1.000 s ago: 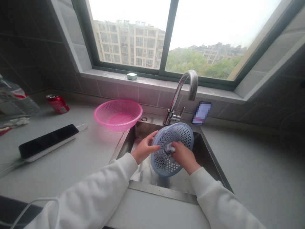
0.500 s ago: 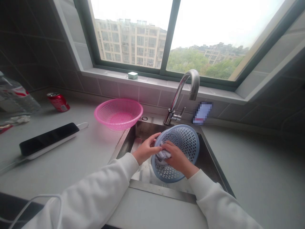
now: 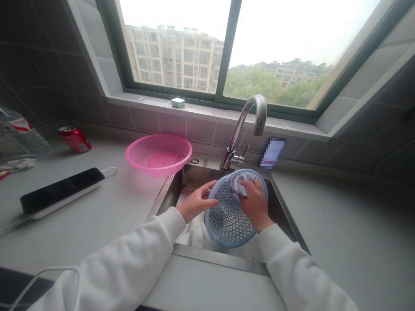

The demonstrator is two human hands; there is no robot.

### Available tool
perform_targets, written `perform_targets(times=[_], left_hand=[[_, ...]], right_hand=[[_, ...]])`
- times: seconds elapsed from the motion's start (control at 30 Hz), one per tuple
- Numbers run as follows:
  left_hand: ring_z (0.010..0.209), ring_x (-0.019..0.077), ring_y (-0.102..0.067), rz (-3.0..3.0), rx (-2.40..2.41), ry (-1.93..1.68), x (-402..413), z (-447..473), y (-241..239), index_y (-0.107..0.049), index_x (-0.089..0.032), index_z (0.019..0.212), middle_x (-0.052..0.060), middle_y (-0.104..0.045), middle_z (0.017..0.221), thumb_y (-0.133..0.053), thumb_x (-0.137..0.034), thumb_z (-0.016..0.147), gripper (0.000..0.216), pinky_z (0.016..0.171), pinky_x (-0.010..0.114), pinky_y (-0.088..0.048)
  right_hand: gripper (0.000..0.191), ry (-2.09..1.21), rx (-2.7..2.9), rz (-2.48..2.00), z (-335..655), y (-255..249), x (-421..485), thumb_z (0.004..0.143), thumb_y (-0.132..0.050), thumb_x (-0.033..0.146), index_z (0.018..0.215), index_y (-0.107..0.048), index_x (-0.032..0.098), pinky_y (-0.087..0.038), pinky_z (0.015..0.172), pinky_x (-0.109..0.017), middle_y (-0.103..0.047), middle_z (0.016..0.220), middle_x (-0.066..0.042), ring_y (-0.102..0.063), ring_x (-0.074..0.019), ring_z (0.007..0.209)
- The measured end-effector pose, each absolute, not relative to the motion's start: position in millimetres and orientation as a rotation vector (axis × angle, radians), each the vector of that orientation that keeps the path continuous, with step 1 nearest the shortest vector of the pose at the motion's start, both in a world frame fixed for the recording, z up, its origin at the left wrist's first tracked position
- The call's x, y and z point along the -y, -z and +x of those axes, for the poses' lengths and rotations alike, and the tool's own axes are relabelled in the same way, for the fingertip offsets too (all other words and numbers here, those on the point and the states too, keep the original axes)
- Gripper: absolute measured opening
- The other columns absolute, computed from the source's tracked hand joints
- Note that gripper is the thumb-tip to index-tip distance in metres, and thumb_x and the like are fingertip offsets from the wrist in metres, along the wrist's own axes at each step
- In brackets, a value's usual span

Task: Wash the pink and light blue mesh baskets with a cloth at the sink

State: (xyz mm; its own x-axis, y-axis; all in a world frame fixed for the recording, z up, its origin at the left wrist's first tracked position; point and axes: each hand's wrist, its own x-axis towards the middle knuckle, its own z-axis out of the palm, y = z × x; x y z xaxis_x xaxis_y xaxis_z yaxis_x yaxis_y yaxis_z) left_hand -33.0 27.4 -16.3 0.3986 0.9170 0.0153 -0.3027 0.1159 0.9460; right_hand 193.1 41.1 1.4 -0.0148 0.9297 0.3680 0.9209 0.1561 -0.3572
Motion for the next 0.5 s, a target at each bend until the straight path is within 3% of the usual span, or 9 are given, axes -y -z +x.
perform_targets(times=[0.1,0.2,0.33,0.5], left_hand=[[0.121,0.0337,-0.061,1.137,-0.698,-1.041,-26.9,-29.2,19.7,-0.054,-0.02,0.146,0.013,-0.067,0.129,-0.093,-0.033,0.059,0.096,0.105,0.044,-0.045],[0.121,0.0342,-0.061,1.119,-0.691,-1.106,-26.3,-29.1,21.2,-0.055,-0.021,0.144,0.013,-0.066,0.13,-0.094,-0.035,0.059,0.094,0.104,0.044,-0.046],[0.122,0.0346,-0.062,1.08,-0.69,-1.163,-26.2,-31.6,19.3,-0.057,-0.02,0.142,0.014,-0.067,0.131,-0.092,-0.041,0.063,0.088,0.106,0.045,-0.046],[0.122,0.0356,-0.062,1.101,-0.677,-1.148,-28.0,-34.1,16.5,-0.057,-0.019,0.141,0.013,-0.068,0.129,-0.092,-0.043,0.063,0.089,0.108,0.047,-0.044]], right_hand=[[0.033,-0.114,2.028,-1.302,183.3,5.6,-37.7,0.076,-0.062,0.008,0.107,-0.068,0.019,-0.046,0.109,-0.048,-0.06,0.132,-0.015,-0.056,-0.0321,0.13],[0.043,-0.34,2.257,-1.061,167.8,7.3,-29.8,0.07,-0.059,0.001,0.107,-0.069,0.02,-0.048,0.108,-0.044,-0.066,0.125,-0.013,-0.057,-0.0292,0.13],[0.043,-0.51,2.491,-1.144,157.7,2.1,-19.5,0.071,-0.059,0.001,0.107,-0.071,0.023,-0.053,0.094,-0.035,-0.067,0.118,-0.008,-0.067,-0.0247,0.109],[0.032,-0.286,2.716,-1.543,168.0,3.0,-17.4,0.08,-0.059,0.01,0.1,-0.075,0.029,-0.052,0.072,-0.032,-0.066,0.106,-0.006,-0.07,-0.024,0.089]])
